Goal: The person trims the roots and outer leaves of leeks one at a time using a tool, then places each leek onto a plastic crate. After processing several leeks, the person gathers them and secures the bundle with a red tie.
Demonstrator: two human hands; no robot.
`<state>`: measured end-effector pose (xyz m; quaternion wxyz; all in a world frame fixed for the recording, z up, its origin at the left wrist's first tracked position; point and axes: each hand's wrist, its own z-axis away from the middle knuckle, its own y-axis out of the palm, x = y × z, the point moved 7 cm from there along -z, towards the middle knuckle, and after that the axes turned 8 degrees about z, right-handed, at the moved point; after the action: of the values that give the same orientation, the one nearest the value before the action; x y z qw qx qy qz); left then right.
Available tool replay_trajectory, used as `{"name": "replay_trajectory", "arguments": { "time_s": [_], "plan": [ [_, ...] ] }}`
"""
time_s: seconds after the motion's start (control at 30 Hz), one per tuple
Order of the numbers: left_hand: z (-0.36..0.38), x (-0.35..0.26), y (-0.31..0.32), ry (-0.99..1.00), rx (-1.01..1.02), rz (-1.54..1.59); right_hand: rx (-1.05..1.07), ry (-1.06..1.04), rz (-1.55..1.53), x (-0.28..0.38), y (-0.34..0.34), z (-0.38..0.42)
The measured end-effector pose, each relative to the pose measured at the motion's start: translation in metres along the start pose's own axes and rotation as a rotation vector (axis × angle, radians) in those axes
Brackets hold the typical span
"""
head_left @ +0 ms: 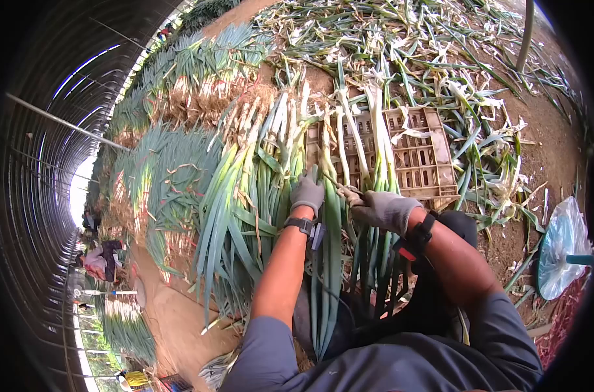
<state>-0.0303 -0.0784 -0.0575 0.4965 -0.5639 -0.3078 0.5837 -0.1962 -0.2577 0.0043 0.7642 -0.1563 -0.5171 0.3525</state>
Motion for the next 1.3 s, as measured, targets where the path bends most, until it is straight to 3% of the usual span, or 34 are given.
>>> {"name": "replay_trajectory", "arguments": {
  "time_s": [0.1,0.13,0.23,0.3,0.4,0.53,0.63,0.67,0.77,0.93,1.03,1.17,1.3],
  "plan": [
    [0.002,0.0,0.004,0.024,0.003,-0.023,-0.015,0.042,0.078,-0.008,0.001,-0.002],
    [0.009,-0.006,-0.001,0.087,-0.157,-0.099,-0.01,0.05,0.075,-0.011,0.004,-0.003],
    [0.016,-0.023,-0.007,0.17,-0.16,-0.157,-0.033,0.06,0.067,-0.013,0.002,-0.011],
    [0.02,-0.032,-0.005,0.137,-0.128,-0.14,-0.081,0.064,0.063,-0.007,-0.007,-0.012],
    [0.015,-0.035,-0.003,0.023,-0.114,-0.062,0.017,0.136,-0.046,0.006,-0.016,-0.004],
    [-0.018,-0.014,0.01,-0.165,0.05,0.091,0.042,0.067,-0.032,0.002,-0.004,-0.009],
    [-0.051,0.005,0.036,0.019,0.124,0.229,0.068,0.142,-0.074,0.004,-0.013,0.0],
    [-0.056,0.006,0.042,-0.004,0.178,0.228,0.047,0.122,-0.068,0.004,-0.014,-0.001],
    [-0.041,-0.026,0.005,0.007,0.093,0.235,-0.044,0.072,-0.043,0.002,-0.022,-0.005],
    [-0.032,-0.06,-0.033,0.022,0.18,-0.042,-0.251,-0.07,-0.043,-0.005,-0.021,-0.031],
    [-0.02,-0.055,-0.04,0.088,0.138,-0.071,-0.124,0.015,-0.141,-0.006,-0.023,-0.03],
    [-0.007,-0.033,-0.041,0.06,0.062,-0.075,-0.098,-0.032,-0.157,0.004,-0.012,-0.027],
    [0.001,-0.038,-0.046,0.03,0.113,-0.076,-0.033,-0.026,-0.229,0.015,0.001,0.0]
  ]
}}
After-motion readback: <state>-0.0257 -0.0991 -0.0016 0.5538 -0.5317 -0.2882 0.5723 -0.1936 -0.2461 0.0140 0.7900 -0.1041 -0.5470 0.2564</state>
